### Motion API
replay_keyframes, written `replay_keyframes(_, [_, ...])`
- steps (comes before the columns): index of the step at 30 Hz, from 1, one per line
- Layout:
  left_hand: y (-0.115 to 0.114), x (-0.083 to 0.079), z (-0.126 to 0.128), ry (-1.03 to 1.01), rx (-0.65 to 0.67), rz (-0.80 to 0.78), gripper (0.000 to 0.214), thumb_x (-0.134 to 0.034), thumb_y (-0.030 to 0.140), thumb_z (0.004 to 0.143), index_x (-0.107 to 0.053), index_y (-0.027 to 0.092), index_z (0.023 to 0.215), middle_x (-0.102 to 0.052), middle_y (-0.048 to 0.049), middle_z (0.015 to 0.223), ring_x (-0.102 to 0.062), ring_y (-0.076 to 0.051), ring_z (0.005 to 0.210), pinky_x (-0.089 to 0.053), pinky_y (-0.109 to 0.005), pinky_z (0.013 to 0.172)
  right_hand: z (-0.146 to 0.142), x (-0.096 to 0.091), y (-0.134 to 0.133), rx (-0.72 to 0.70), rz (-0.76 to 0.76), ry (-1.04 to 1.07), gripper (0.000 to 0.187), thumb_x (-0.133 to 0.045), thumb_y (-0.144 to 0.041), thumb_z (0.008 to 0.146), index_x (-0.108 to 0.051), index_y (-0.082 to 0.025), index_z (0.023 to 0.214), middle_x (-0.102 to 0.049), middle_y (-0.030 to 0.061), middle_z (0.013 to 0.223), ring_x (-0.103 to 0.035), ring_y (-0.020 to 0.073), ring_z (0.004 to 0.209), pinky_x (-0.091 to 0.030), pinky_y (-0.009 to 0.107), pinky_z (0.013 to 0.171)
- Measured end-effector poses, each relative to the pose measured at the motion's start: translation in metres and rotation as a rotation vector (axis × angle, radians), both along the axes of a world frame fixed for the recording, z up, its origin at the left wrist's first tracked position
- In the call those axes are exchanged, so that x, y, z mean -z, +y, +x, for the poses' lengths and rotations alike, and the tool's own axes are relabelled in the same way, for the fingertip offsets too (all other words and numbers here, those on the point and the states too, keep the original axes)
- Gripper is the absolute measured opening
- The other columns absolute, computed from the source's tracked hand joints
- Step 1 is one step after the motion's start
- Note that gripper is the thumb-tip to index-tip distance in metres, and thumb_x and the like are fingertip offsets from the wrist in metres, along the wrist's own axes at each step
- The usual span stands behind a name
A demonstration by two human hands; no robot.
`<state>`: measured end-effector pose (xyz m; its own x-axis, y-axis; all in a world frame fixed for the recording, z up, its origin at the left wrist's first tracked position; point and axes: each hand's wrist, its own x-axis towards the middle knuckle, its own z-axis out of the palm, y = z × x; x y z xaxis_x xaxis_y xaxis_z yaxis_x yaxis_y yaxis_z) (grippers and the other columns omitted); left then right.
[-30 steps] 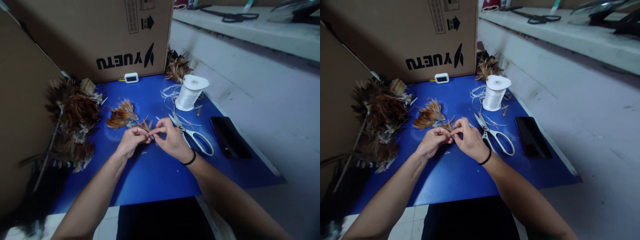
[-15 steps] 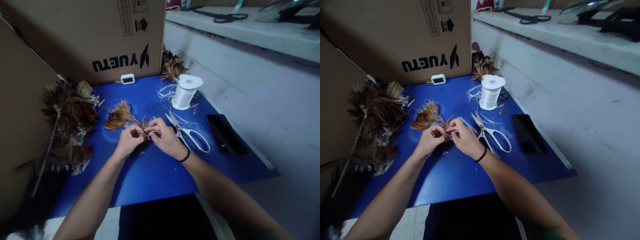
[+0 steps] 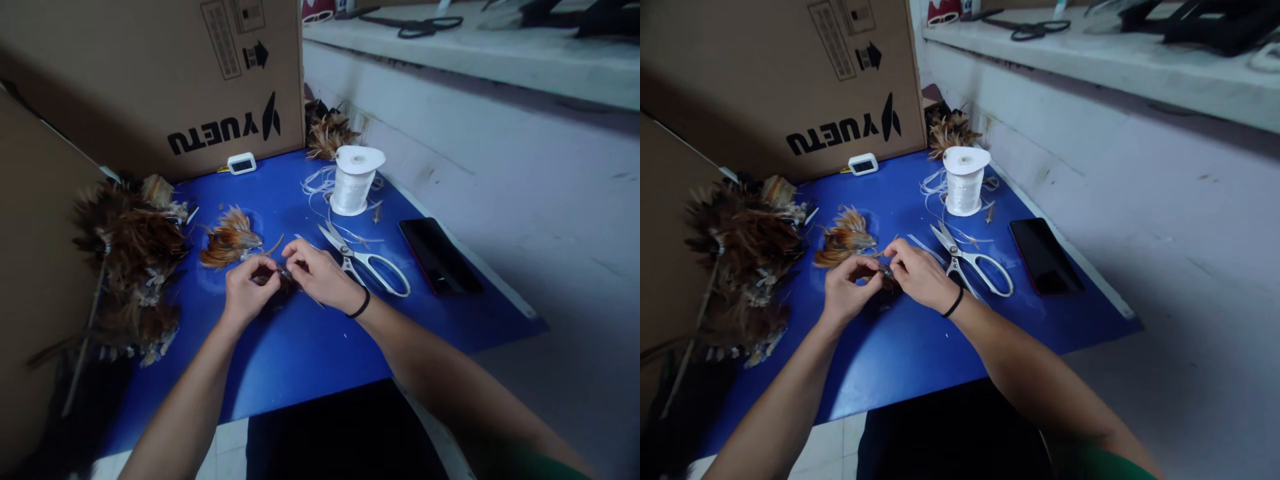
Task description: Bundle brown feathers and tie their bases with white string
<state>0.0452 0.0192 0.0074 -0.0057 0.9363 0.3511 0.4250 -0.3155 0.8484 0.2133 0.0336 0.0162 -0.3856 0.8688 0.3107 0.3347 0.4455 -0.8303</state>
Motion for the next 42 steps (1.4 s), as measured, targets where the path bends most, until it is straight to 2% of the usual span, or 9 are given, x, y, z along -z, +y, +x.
replay_keyframes(4, [-0.0028, -0.0011, 0.0023, 0.041, -0.007, 0.037, 0.02, -0.065, 0.016, 0.066, -0.066, 0.021, 0.085, -0.066, -0.0001, 0.078, -0.06, -0.012, 0.066, -0.048, -0.022, 0.068, -0.0009, 0.0031, 0.0025, -0.038, -0.105, 0.093, 0.018, -0.047, -0.014, 0.081, -0.052, -0.02, 0.098, -0.06, -0.004, 0.069, -0.054, 0.0095, 0.061, -0.041, 0.023, 0.061])
replay_keyframes(8, [-0.0052, -0.0024, 0.0042, 0.041, 0.001, 0.059, 0.03, -0.065, 0.017, 0.068, -0.067, 0.022, 0.097, -0.067, -0.001, 0.081, -0.061, -0.013, 0.069, -0.05, -0.024, 0.073, -0.0042, 0.0052, 0.005, -0.041, -0.318, 0.259, 0.01, -0.052, -0.017, 0.078, -0.054, -0.017, 0.089, -0.056, -0.0056, 0.062, -0.049, 0.0078, 0.054, -0.038, 0.021, 0.055])
replay_keyframes(12, [-0.0065, -0.0039, 0.0052, 0.04, -0.01, 0.089, 0.026, -0.066, 0.017, 0.068, -0.07, 0.022, 0.093, -0.069, -0.0022, 0.084, -0.062, -0.013, 0.069, -0.05, -0.025, 0.071, -0.0064, 0.0027, 0.0042, -0.054, -0.525, 0.403, 0.005, -0.055, -0.018, 0.076, -0.057, -0.015, 0.08, -0.056, -0.0044, 0.062, -0.047, 0.0063, 0.052, -0.036, 0.02, 0.053])
replay_keyframes(16, [-0.0047, -0.0028, 0.0054, -0.032, -0.021, 0.063, 0.022, -0.068, 0.018, 0.065, -0.07, 0.019, 0.087, -0.068, -0.0019, 0.077, -0.062, -0.013, 0.065, -0.05, -0.024, 0.065, -0.0053, 0.0002, 0.0032, -0.087, -0.597, 0.463, 0.007, -0.059, -0.021, 0.074, -0.058, -0.014, 0.077, -0.054, -0.0045, 0.059, -0.046, 0.0058, 0.051, -0.036, 0.02, 0.052])
replay_keyframes(18, [-0.0033, -0.0015, 0.0056, -0.09, -0.015, 0.026, 0.02, -0.068, 0.018, 0.065, -0.068, 0.017, 0.084, -0.066, -0.0007, 0.071, -0.06, -0.011, 0.061, -0.049, -0.022, 0.061, -0.0044, -0.0001, 0.0037, -0.087, -0.571, 0.442, 0.009, -0.061, -0.021, 0.073, -0.059, -0.014, 0.077, -0.053, -0.0045, 0.059, -0.045, 0.006, 0.051, -0.035, 0.02, 0.051])
replay_keyframes(22, [-0.0019, -0.0005, 0.0062, -0.166, 0.001, -0.023, 0.016, -0.068, 0.017, 0.065, -0.065, 0.016, 0.08, -0.064, 0.0006, 0.068, -0.059, -0.01, 0.059, -0.047, -0.021, 0.059, -0.0035, 0.0009, 0.0053, -0.066, -0.425, 0.39, 0.009, -0.064, -0.022, 0.071, -0.06, -0.014, 0.074, -0.057, -0.0022, 0.064, -0.049, 0.0078, 0.058, -0.039, 0.022, 0.057])
replay_keyframes(28, [-0.002, -0.0026, 0.006, -0.205, 0.012, -0.054, 0.015, -0.069, 0.017, 0.063, -0.062, 0.015, 0.076, -0.062, 0.0012, 0.066, -0.057, -0.009, 0.058, -0.046, -0.02, 0.057, -0.0021, 0.0049, 0.006, -0.102, -0.266, 0.354, 0.013, -0.065, -0.029, 0.074, -0.063, -0.016, 0.077, -0.062, -0.0003, 0.072, -0.055, 0.0102, 0.065, -0.044, 0.025, 0.063])
replay_keyframes(34, [-0.0012, -0.0031, 0.0061, -0.205, 0.02, -0.049, 0.014, -0.069, 0.017, 0.063, -0.062, 0.015, 0.075, -0.061, 0.0018, 0.065, -0.056, -0.008, 0.057, -0.045, -0.019, 0.056, 0.0001, 0.0029, 0.0041, -0.07, -0.065, 0.248, 0.005, -0.06, -0.019, 0.079, -0.065, -0.018, 0.08, -0.064, 0.0006, 0.079, -0.058, 0.0115, 0.072, -0.045, 0.026, 0.068])
replay_keyframes(42, [-0.002, -0.0025, 0.0063, -0.256, 0.015, -0.081, 0.016, -0.069, 0.017, 0.064, -0.061, 0.016, 0.077, -0.061, 0.0019, 0.065, -0.057, -0.008, 0.057, -0.046, -0.019, 0.057, -0.0014, -0.0013, -0.002, -0.028, 0.185, 0.11, 0.014, -0.052, -0.009, 0.082, -0.062, -0.018, 0.081, -0.06, 0.0004, 0.078, -0.055, 0.011, 0.075, -0.044, 0.025, 0.07])
